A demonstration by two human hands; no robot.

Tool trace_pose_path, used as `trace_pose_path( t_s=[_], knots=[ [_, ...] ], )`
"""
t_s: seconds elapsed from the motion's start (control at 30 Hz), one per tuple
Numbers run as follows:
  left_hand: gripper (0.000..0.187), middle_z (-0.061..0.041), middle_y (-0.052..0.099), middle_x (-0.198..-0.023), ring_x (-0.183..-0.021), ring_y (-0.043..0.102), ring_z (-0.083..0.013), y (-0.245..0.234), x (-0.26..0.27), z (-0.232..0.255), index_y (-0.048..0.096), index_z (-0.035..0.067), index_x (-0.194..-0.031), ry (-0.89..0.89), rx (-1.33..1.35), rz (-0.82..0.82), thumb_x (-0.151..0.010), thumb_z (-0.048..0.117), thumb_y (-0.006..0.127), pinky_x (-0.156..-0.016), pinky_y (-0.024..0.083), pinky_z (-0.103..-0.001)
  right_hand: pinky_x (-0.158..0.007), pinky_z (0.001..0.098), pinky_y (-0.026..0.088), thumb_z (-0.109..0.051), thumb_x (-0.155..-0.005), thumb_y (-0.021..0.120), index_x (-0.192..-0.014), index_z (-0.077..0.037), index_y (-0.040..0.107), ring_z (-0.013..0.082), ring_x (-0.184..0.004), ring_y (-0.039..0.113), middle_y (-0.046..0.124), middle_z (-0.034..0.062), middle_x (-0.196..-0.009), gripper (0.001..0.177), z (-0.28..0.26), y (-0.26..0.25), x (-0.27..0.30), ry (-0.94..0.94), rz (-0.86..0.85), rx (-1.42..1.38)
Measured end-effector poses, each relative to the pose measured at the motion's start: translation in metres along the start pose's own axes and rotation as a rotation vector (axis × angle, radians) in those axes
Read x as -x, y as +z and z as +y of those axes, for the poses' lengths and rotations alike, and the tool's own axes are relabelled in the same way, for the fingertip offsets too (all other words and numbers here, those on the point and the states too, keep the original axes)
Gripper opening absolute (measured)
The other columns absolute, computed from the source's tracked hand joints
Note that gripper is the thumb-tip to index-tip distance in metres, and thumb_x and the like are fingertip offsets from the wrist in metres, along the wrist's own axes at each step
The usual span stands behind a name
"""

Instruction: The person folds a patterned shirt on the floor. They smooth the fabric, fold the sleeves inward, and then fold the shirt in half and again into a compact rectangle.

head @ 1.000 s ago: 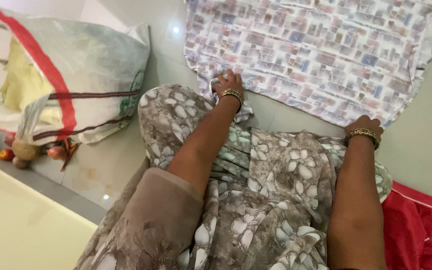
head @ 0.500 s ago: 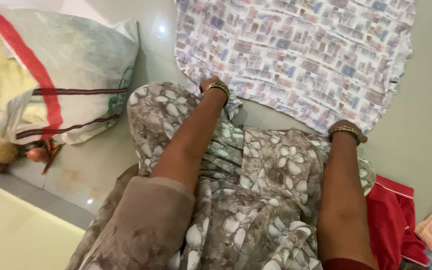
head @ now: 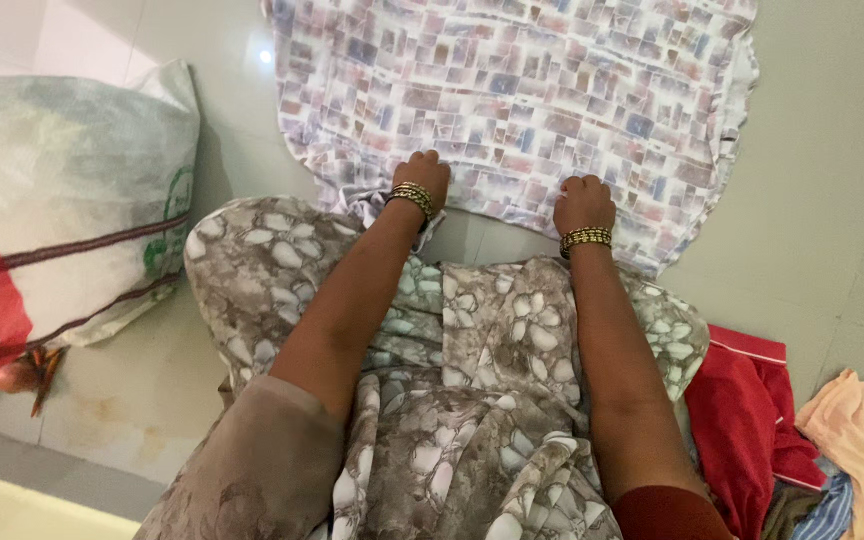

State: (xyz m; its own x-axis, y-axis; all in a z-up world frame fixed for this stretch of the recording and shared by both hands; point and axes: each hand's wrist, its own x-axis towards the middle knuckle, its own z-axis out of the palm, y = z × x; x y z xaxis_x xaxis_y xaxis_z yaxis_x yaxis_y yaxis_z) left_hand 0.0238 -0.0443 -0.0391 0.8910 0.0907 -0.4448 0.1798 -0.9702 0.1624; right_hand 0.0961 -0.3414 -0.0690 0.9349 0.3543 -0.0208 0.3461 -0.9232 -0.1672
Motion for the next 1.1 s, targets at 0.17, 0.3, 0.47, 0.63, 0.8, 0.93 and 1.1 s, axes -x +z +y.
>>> trace_pose_path(
  t_s=[0.17,0.3,0.47,0.63,0.8,0.93,1.1],
  knots=[
    [0.033,-0.011,0.054,-0.137,-0.128,0.05,-0.0308,-0.017,-0.017,-0.019,0.067,0.014,-0.124,-0.312,0.065,0.118,-0.095,0.029,0.062,-0.097,0.05,-0.051,-0.083,0.0498,0.055,-0.013,-0.086,0.072,-0.102,-0.013,0.074,0.0341,-0.103,0.063,0.067,0.012,-0.111,0.016,-0.004,-0.006,-0.007,0.036,0.023,0.051],
    [0.047,-0.009,0.053,-0.141,-0.136,0.043,-0.0321,-0.025,-0.016,-0.034,0.065,0.013,-0.129,-0.385,0.091,-0.085,-0.093,0.044,0.067,-0.102,0.048,-0.048,-0.083,0.0501,0.055,-0.007,-0.087,0.065,-0.102,-0.011,0.073,0.0347,-0.104,0.063,0.068,0.0129,-0.111,0.018,-0.004,-0.009,-0.015,0.098,-0.093,0.059],
    [0.039,-0.011,0.057,-0.142,-0.134,0.05,-0.0343,0.005,-0.021,-0.041,0.068,0.013,-0.129,-0.324,-0.022,-0.244,-0.098,0.035,0.064,-0.099,0.052,-0.05,-0.085,0.0499,0.061,-0.012,-0.094,0.061,-0.108,-0.004,0.076,0.0375,-0.106,0.072,0.074,0.0198,-0.115,0.022,0.006,-0.02,-0.022,0.154,-0.633,0.259],
    [0.039,-0.013,0.059,-0.137,-0.129,0.053,-0.0347,-0.018,0.003,-0.033,0.067,0.012,-0.127,-0.225,0.008,-0.612,-0.096,0.035,0.066,-0.099,0.052,-0.051,-0.093,0.0495,0.059,-0.021,-0.1,0.056,-0.108,-0.004,0.078,0.0355,-0.108,0.073,0.074,0.0212,-0.119,0.029,0.014,-0.022,-0.003,0.103,-0.908,0.302],
    [0.039,-0.015,0.061,-0.132,-0.124,0.057,-0.035,-0.052,-0.007,-0.015,0.066,0.01,-0.124,-0.186,0.055,-0.249,-0.094,0.034,0.068,-0.098,0.051,-0.052,-0.1,0.0508,0.052,-0.033,-0.102,0.057,-0.119,-0.007,0.07,0.036,-0.116,0.065,0.067,0.0194,-0.127,0.034,-0.003,-0.055,-0.019,0.265,-0.766,0.139],
    [0.045,-0.015,0.059,-0.131,-0.125,0.054,-0.036,-0.052,-0.019,-0.023,0.064,0.01,-0.124,-0.155,0.155,0.107,-0.088,0.034,0.073,-0.096,0.051,-0.051,-0.097,0.0453,0.053,-0.016,-0.087,0.072,-0.119,-0.008,0.069,0.0347,-0.119,0.059,0.063,0.0168,-0.13,0.033,0.001,-0.059,-0.032,0.166,-0.125,0.008],
    [0.058,-0.017,0.056,-0.135,-0.127,0.052,-0.0355,-0.041,-0.029,-0.036,0.062,0.007,-0.126,-0.13,0.075,0.026,-0.083,0.043,0.078,-0.1,0.05,-0.048,-0.096,0.044,0.054,-0.013,-0.087,0.073,-0.123,-0.004,0.065,0.0339,-0.121,0.057,0.059,0.0162,-0.132,0.038,0.007,-0.051,-0.04,0.256,-0.387,0.12]
  ],
)
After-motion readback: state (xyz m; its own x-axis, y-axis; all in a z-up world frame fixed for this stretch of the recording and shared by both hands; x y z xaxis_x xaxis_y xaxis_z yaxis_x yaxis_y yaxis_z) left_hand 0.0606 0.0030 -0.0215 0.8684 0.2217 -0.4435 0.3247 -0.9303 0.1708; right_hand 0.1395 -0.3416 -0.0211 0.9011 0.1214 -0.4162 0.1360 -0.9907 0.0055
